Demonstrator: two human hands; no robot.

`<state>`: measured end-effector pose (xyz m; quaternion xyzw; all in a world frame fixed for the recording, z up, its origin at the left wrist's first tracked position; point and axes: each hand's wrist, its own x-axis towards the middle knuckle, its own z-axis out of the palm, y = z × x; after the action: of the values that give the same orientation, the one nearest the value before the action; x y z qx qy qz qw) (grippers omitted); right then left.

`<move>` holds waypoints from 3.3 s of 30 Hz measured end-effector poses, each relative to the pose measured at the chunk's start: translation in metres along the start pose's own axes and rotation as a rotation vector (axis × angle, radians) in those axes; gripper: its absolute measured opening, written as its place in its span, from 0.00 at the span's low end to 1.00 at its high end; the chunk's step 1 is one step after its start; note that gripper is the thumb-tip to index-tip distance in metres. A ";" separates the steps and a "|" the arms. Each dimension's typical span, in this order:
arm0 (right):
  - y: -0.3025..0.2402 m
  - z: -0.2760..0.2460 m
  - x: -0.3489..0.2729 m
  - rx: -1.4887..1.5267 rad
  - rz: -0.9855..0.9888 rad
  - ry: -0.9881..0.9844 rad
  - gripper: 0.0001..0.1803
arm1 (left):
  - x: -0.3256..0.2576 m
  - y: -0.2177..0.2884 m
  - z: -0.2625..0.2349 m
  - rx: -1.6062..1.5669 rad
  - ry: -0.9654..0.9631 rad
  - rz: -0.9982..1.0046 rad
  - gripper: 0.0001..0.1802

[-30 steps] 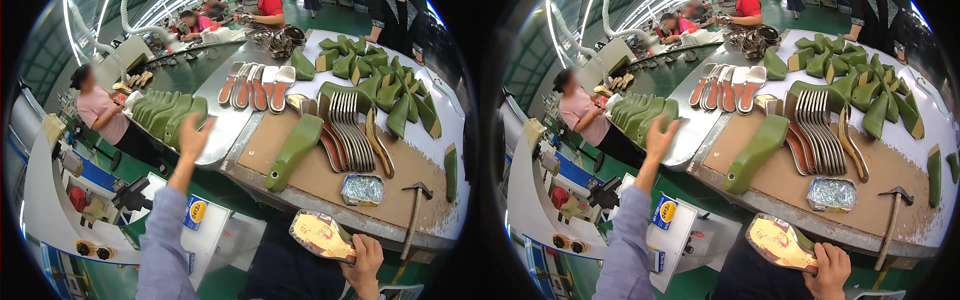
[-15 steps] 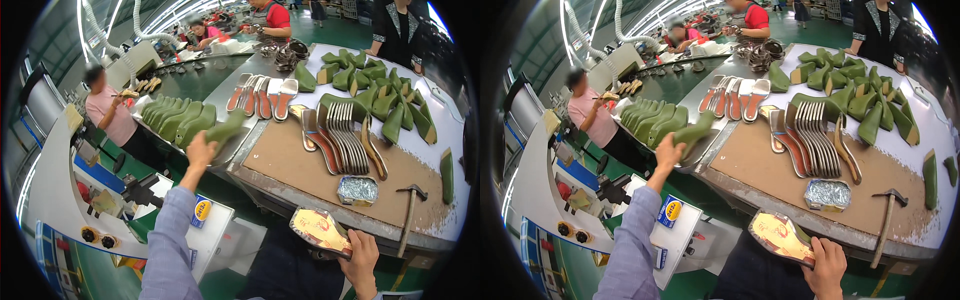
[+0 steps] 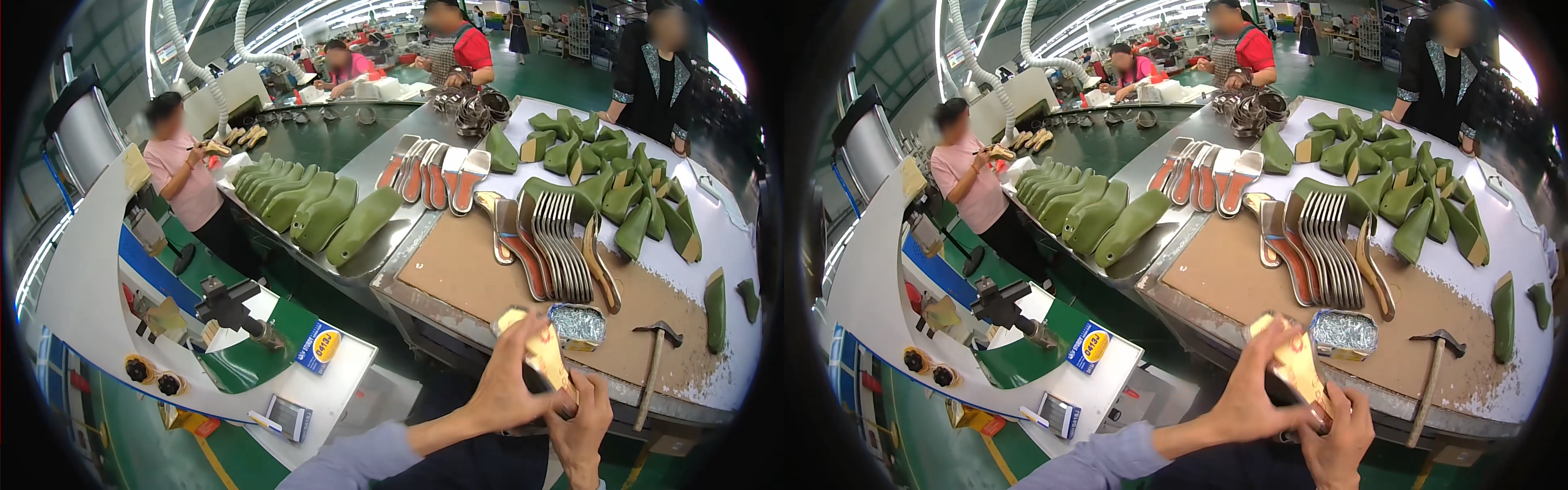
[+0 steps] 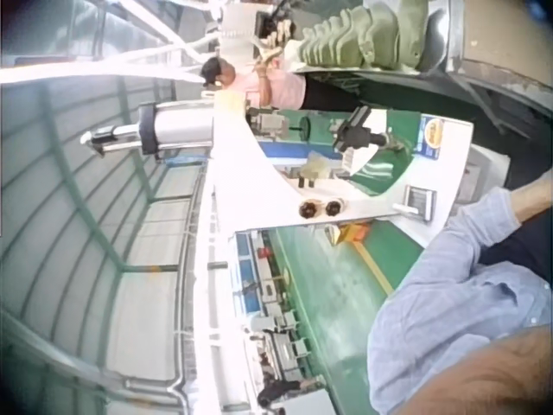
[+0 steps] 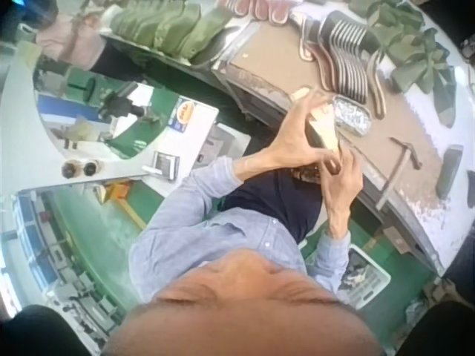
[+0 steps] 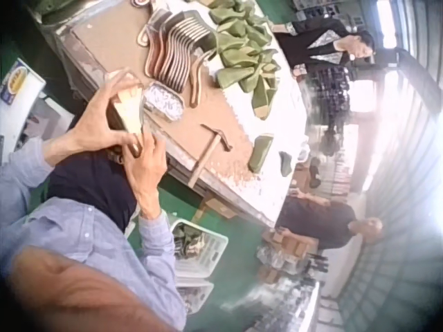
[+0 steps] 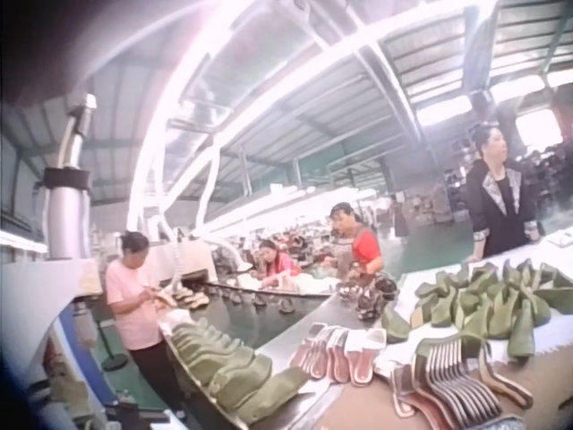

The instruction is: The person assembles shoe components by hand in a factory setting. They place a metal insole into a green shoe upper, position the assembly on a wooden block, and use a hammer to secure the parts. The person repeats this process for multiple units, moving finished shoes to a pile on the table.

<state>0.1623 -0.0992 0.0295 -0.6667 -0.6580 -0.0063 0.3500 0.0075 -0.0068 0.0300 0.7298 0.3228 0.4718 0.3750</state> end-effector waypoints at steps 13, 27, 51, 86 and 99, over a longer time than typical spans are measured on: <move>-0.018 0.006 0.015 1.124 0.567 -0.036 0.41 | 0.084 -0.152 -0.231 1.205 0.096 -0.515 0.54; -0.018 0.013 -0.008 1.249 0.719 -0.074 0.43 | 0.113 -0.203 -0.385 1.132 0.292 -0.418 0.36; 0.101 -0.047 -0.011 0.276 0.524 0.314 0.30 | 0.188 -0.197 -0.282 1.542 -0.143 -0.310 0.17; 0.412 0.054 0.334 -0.207 0.779 0.139 0.44 | 0.188 -0.270 -0.127 -0.467 0.216 -0.470 0.19; 0.300 -0.040 0.180 -0.470 0.254 0.192 0.37 | 0.097 -0.156 -0.083 -0.708 0.246 -0.417 0.30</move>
<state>0.4693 0.0726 0.0066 -0.8031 -0.5135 -0.1776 0.2445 -0.0544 0.1732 -0.0367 0.4135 0.3241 0.5510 0.6483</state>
